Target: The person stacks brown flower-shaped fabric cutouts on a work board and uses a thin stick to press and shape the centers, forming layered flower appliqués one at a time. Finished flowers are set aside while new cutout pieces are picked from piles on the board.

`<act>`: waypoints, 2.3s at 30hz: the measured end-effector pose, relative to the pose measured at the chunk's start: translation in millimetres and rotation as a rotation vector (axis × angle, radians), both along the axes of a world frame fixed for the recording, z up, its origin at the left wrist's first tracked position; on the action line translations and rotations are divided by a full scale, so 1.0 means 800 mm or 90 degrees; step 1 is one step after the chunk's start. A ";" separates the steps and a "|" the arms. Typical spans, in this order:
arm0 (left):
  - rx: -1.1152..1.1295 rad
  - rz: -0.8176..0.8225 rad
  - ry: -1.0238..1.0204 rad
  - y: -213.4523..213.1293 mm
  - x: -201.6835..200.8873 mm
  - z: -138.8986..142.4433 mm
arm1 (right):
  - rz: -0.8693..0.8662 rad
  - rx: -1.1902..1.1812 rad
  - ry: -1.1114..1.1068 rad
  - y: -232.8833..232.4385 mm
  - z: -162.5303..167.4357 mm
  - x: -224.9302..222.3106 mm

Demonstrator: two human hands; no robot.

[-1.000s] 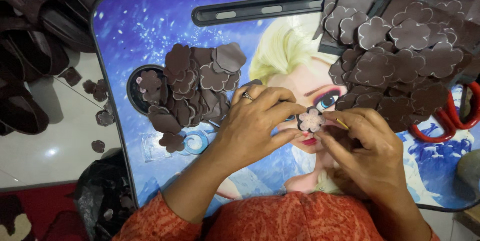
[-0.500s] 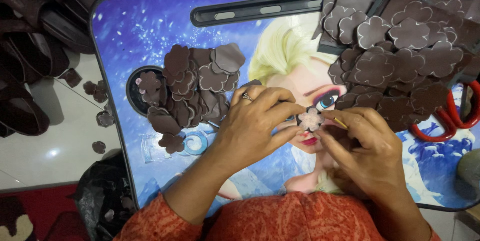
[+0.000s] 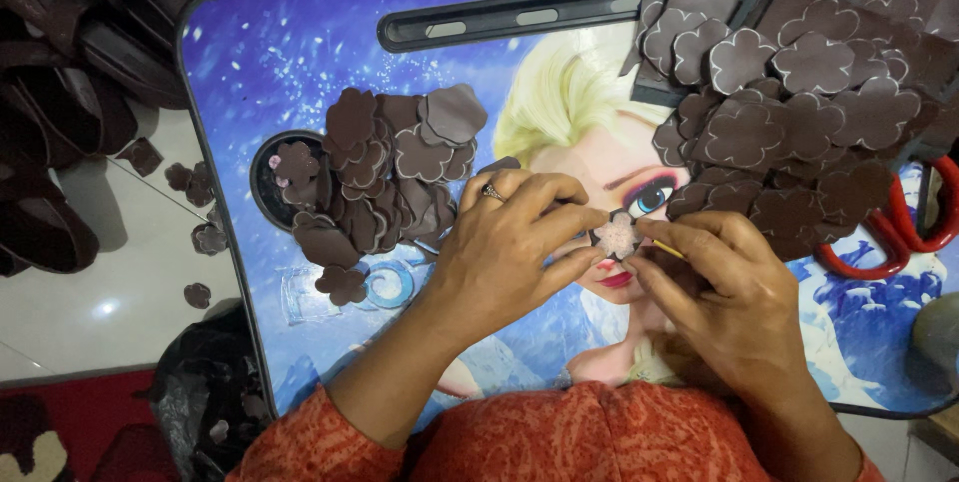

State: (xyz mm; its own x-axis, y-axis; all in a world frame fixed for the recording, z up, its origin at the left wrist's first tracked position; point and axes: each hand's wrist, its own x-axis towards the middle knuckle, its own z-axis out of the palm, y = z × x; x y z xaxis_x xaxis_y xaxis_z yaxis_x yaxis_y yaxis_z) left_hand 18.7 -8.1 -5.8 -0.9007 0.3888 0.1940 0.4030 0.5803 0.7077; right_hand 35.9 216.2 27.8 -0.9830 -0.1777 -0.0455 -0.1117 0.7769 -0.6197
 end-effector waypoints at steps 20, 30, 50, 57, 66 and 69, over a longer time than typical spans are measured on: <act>-0.274 -0.091 0.127 0.013 0.034 0.023 | -0.009 0.003 -0.023 0.001 0.002 -0.002; -0.277 -0.092 0.131 0.013 0.035 0.022 | -0.032 -0.010 -0.044 0.000 0.001 -0.001; -0.339 -0.069 0.145 0.027 0.045 0.019 | -0.017 -0.015 -0.018 0.007 0.000 -0.001; -0.447 -0.077 0.152 0.040 0.058 0.019 | -0.110 -0.212 0.116 0.035 0.011 0.022; -0.482 -0.063 0.156 0.050 0.067 0.014 | 0.051 -0.168 0.141 0.001 0.010 0.017; -0.501 -0.049 0.174 0.053 0.069 0.013 | 0.111 -0.085 0.157 -0.011 0.009 0.011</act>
